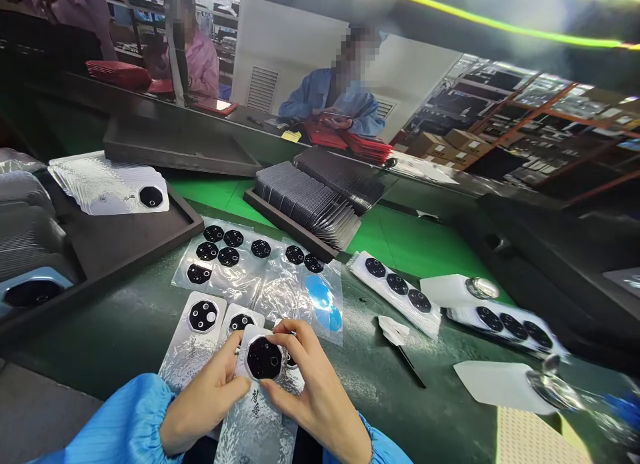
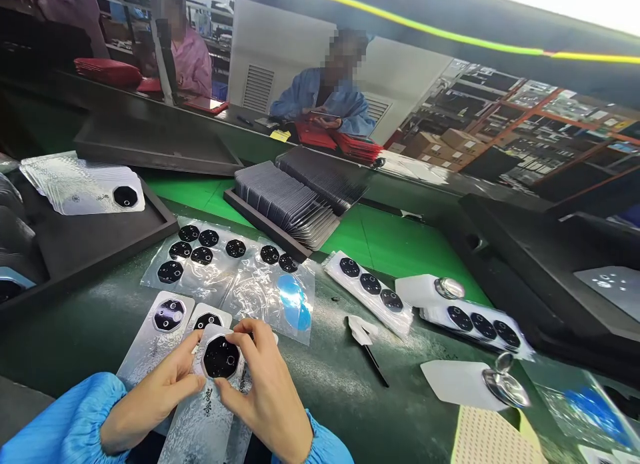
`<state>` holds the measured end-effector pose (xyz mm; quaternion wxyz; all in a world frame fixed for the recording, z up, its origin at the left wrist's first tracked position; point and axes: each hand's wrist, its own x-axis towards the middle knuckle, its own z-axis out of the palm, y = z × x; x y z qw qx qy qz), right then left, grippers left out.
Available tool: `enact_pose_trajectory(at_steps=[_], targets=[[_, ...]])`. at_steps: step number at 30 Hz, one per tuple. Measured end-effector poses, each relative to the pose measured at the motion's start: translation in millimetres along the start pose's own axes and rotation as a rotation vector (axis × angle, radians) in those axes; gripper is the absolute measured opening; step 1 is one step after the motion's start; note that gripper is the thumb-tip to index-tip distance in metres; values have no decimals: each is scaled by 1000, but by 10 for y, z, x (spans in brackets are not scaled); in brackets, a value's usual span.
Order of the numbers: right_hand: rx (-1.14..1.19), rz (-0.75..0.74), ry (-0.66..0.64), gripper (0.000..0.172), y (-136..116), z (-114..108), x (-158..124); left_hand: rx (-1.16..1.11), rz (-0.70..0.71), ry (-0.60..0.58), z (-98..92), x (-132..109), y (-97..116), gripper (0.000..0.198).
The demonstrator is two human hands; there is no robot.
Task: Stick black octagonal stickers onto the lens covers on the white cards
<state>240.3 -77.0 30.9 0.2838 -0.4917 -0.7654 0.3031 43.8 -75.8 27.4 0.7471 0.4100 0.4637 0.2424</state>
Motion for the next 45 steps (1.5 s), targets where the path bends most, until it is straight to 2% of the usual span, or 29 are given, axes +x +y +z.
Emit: enact_pose_trajectory(at_steps=[9, 17, 21, 27, 29, 31, 34, 41, 45], targets=[[-57, -46, -23, 49, -2, -42, 7, 55, 17, 54, -77, 24, -192, 74], [-133, -147, 52, 57, 3, -24, 27, 213, -83, 68, -44, -13, -74, 83], [-149, -176, 87, 55, -16, 5, 28, 257, -14, 114, -1, 34, -146, 90], [-194, -197, 107, 49, -48, 15, 34, 170, 109, 202, 15, 140, -292, 78], [-205, -196, 90, 45, -56, 11, 37, 130, 172, 216, 24, 148, -270, 70], [-214, -199, 80, 44, -62, 8, 45, 120, 235, 182, 35, 144, -219, 59], [-216, -211, 82, 44, -64, 10, 60, 152, 257, 136, 42, 137, -145, 50], [-131, -260, 144, 48, 24, 46, 96, 146, 240, 136, 24, 127, -103, 51], [28, -222, 100, 45, 100, 13, 143, 101, 158, 204, 19, 115, -76, 57]])
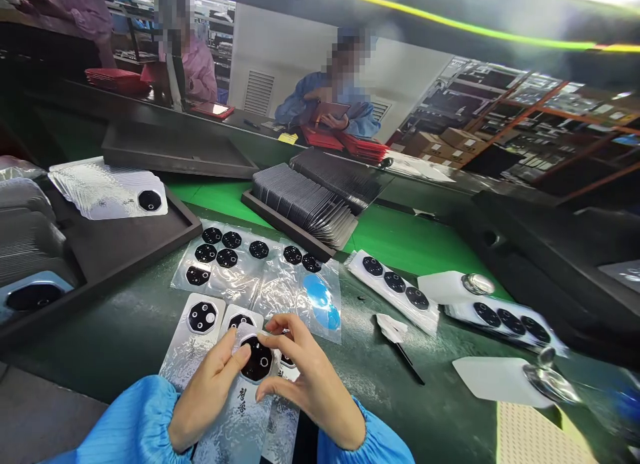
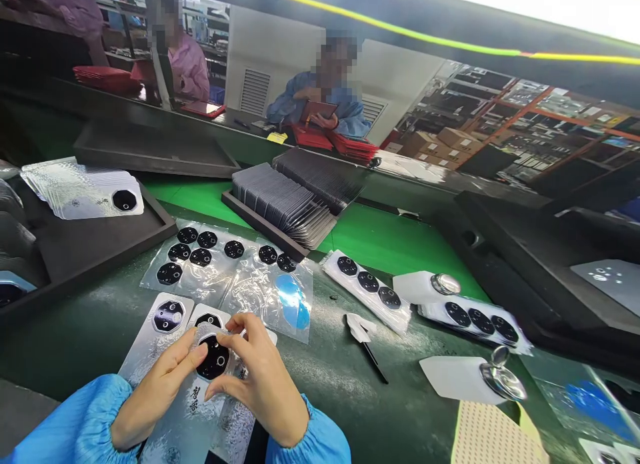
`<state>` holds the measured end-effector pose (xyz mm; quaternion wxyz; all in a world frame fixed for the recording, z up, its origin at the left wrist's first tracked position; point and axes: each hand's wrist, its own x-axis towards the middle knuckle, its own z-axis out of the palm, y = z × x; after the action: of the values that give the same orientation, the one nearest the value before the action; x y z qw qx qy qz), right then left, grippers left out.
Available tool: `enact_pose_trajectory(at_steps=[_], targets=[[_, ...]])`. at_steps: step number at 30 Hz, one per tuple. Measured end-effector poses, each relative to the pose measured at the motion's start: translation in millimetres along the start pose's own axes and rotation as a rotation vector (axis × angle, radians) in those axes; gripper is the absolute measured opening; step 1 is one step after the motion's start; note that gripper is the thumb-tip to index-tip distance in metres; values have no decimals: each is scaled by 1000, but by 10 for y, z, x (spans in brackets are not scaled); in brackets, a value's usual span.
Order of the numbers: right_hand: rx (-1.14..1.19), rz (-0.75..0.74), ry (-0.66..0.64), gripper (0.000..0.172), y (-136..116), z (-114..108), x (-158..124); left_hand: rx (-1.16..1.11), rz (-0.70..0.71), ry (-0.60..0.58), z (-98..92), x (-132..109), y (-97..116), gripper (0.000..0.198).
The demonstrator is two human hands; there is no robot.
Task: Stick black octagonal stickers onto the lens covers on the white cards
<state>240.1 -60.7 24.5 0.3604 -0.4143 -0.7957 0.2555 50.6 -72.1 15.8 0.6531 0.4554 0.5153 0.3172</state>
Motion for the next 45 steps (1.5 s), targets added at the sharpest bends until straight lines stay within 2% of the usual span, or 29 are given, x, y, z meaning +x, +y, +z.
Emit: enact_pose_trajectory(at_steps=[4, 8, 11, 14, 18, 24, 26, 29, 31, 39, 45], targets=[[202, 225, 32, 34, 25, -22, -26, -6, -5, 29, -8, 11, 51, 56], [449, 542, 77, 40, 16, 52, -139, 10, 2, 43, -8, 18, 72, 57], [649, 661, 94, 47, 8, 114, -195, 51, -26, 50, -2, 24, 42, 58], [766, 701, 131, 50, -6, 130, -200, 28, -40, 35, 15, 35, 10, 57], [797, 730, 161, 51, -40, 107, -189, 1, 3, -86, 52, 43, 7, 60], [796, 711, 193, 48, -63, 116, -205, 55, -93, -19, 74, 30, 23, 74], [796, 718, 202, 48, -60, 131, -212, 60, -65, -51, 66, 25, 30, 68], [816, 737, 207, 48, -66, 145, -219, 9, 4, -172, 50, 15, 60, 49], [834, 749, 205, 46, -79, 146, -221, -69, -8, -234, 38, 5, 92, 42], [887, 788, 233, 51, -115, 152, -191, -187, -117, -338, -25, 1, 213, 39], [875, 792, 242, 49, -134, 148, -193, -288, -148, -455, -79, 34, 210, 33]])
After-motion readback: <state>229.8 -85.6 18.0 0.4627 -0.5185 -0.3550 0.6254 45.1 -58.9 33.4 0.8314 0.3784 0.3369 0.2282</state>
